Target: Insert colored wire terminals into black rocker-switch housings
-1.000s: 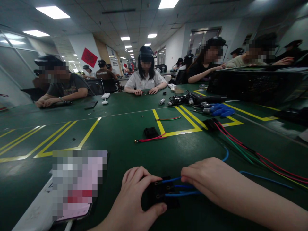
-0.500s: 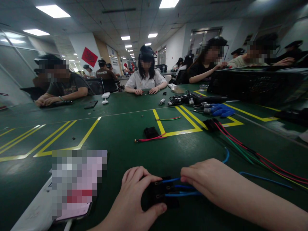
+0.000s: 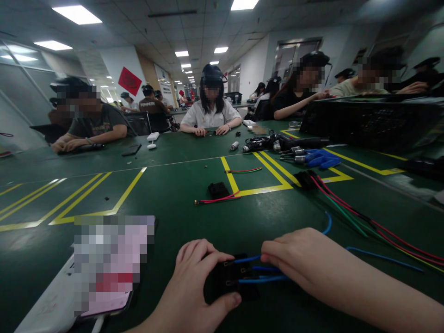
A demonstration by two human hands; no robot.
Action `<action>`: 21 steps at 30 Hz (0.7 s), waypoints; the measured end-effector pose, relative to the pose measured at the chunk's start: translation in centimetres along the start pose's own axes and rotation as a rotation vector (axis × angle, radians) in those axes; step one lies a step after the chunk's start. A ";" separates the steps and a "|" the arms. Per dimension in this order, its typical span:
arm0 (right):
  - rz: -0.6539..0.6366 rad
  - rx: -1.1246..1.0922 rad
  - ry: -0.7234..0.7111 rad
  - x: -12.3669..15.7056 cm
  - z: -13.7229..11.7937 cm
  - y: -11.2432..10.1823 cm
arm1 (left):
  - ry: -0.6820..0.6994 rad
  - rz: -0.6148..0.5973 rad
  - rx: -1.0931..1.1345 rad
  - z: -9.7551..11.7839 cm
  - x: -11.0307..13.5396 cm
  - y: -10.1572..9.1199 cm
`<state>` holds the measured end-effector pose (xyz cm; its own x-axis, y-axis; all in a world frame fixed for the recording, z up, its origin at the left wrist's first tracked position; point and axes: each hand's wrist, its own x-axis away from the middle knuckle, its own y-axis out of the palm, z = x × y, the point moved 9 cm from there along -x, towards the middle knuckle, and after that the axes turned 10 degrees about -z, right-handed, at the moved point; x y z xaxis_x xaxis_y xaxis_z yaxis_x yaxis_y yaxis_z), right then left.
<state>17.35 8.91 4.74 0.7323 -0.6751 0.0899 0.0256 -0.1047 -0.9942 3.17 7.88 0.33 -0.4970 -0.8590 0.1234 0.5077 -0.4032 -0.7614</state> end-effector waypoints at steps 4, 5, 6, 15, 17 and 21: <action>-0.012 -0.004 0.011 -0.2 0.2 0.1 | -0.005 0.000 0.006 -0.1 -0.1 0.1; -0.003 0.000 0.003 -0.1 0.1 0.0 | -0.001 0.000 0.005 0.0 -0.2 0.1; 0.016 0.006 -0.013 0.0 0.0 -0.2 | 0.003 0.003 0.004 0.0 -0.2 0.0; 0.092 0.024 -0.088 0.5 -0.7 -1.0 | 0.012 0.020 0.000 0.0 0.1 0.0; 0.015 -0.002 -0.038 0.2 -0.2 -0.3 | 0.012 0.018 0.001 0.0 0.0 0.1; -0.007 -0.010 -0.025 0.0 0.0 -0.2 | 0.008 0.017 0.000 0.0 -0.1 0.1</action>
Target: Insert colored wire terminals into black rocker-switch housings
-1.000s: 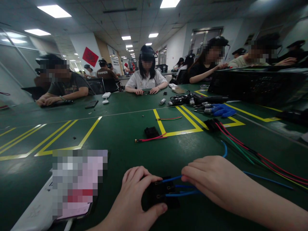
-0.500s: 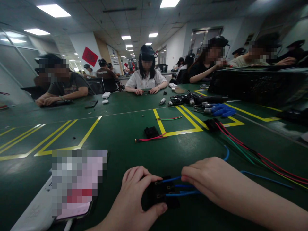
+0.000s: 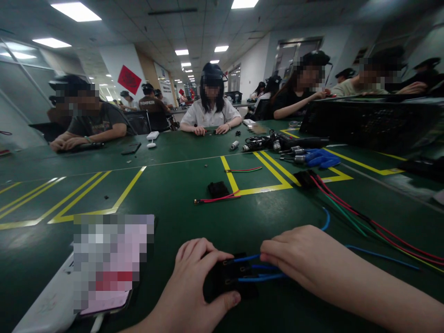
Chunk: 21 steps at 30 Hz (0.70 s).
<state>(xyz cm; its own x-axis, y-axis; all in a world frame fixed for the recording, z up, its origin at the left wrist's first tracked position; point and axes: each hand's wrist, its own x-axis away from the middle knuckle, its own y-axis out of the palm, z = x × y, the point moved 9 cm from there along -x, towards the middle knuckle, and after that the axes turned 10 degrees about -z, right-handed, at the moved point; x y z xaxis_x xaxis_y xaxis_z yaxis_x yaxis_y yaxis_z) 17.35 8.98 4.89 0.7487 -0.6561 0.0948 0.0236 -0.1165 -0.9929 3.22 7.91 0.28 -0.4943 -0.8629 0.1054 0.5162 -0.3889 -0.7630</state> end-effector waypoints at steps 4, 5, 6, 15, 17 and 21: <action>0.140 0.043 -0.097 0.6 -0.9 -1.3 | 0.008 0.007 0.002 0.1 0.1 0.0; 0.195 0.057 -0.126 0.9 -1.2 -1.7 | 0.011 0.008 0.003 0.1 0.2 0.0; 0.245 0.070 -0.149 1.2 -1.4 -2.1 | 0.013 0.007 0.003 0.1 0.2 0.1; 0.025 -0.004 0.000 0.1 0.0 0.2 | -0.004 -0.009 0.003 0.0 0.0 -0.1; 0.020 -0.007 0.007 0.0 0.1 0.1 | -0.003 -0.007 0.000 0.0 0.0 -0.1; 0.053 -0.006 -0.025 0.3 -0.1 -0.4 | -0.005 0.003 -0.010 0.0 0.0 -0.1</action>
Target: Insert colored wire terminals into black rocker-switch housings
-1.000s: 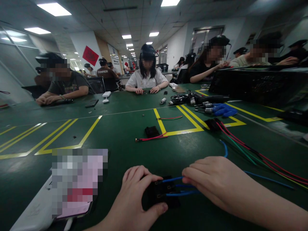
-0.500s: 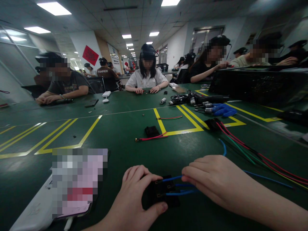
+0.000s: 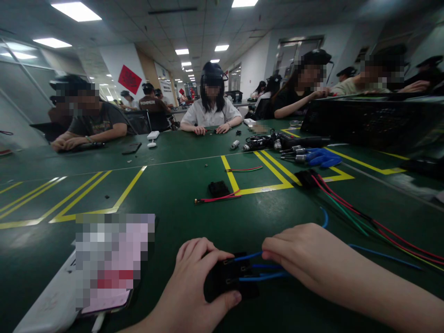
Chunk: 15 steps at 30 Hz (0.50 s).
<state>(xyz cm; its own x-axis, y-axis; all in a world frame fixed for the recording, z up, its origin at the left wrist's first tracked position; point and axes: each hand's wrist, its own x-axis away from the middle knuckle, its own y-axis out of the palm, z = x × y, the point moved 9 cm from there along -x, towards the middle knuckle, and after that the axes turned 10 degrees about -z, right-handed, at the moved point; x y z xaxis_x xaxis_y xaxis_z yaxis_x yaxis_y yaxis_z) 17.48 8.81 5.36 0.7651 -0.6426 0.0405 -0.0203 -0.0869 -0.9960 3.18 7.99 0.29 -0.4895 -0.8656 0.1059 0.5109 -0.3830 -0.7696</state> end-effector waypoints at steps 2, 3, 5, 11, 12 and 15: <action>0.065 0.018 -0.058 0.4 -0.5 -0.7 | -0.002 0.002 -0.003 0.0 0.0 0.0; 0.105 0.033 -0.086 0.6 -0.8 -1.0 | -0.003 0.000 -0.003 0.0 0.0 0.1; 0.156 0.057 -0.115 0.8 -1.2 -1.5 | -0.007 -0.002 -0.001 0.1 0.0 0.0; -0.072 0.004 0.052 -0.3 0.3 0.6 | -0.009 -0.009 0.010 0.3 0.2 -0.1; -0.092 -0.002 0.070 -0.4 0.4 0.8 | -0.010 -0.007 0.011 0.3 0.2 -0.2; -0.097 -0.010 0.070 -0.5 0.4 0.8 | -0.010 -0.011 0.010 0.3 0.2 -0.1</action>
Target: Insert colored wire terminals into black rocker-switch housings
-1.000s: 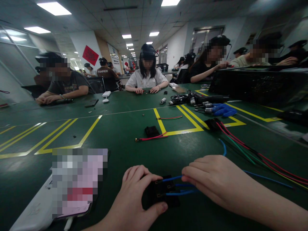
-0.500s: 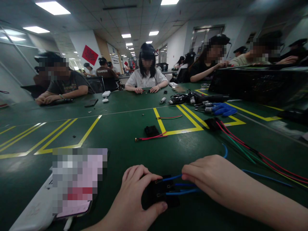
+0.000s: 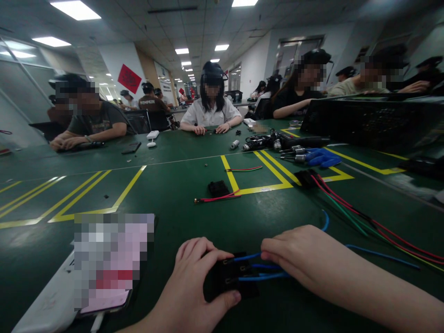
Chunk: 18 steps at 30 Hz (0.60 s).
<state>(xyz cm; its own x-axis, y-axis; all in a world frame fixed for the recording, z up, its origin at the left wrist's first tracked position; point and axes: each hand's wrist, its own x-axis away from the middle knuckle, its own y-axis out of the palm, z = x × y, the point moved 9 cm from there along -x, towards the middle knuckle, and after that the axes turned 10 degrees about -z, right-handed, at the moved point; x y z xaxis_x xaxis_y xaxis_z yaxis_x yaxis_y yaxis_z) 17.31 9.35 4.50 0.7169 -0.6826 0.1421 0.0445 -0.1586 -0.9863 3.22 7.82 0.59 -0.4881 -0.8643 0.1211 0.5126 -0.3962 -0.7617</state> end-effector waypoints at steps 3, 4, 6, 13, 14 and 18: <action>0.022 -0.007 -0.022 0.3 -0.1 -0.3 | -0.001 -0.003 -0.001 0.0 -0.1 0.0; 0.047 -0.008 -0.043 0.5 -0.2 -0.6 | 0.003 -0.002 -0.002 0.0 -0.1 0.0; 0.111 -0.006 -0.095 0.9 -0.6 -1.1 | 0.009 0.003 -0.004 0.0 0.0 0.1; 0.052 -0.026 -0.049 0.5 0.0 -0.3 | 0.008 -0.003 -0.007 0.0 0.0 0.1; 0.022 -0.033 -0.028 0.4 0.2 0.0 | 0.008 -0.005 -0.007 0.0 0.0 0.1; 0.005 -0.033 -0.009 0.3 0.1 0.0 | 0.012 0.007 -0.015 0.0 -0.1 0.0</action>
<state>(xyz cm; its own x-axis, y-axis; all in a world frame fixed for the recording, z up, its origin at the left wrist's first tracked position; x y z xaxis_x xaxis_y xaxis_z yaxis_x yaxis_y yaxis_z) 17.56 9.25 4.57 0.7234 -0.6768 0.1366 0.0184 -0.1789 -0.9837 3.25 7.91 0.58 -0.4928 -0.8634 0.1084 0.5057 -0.3855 -0.7718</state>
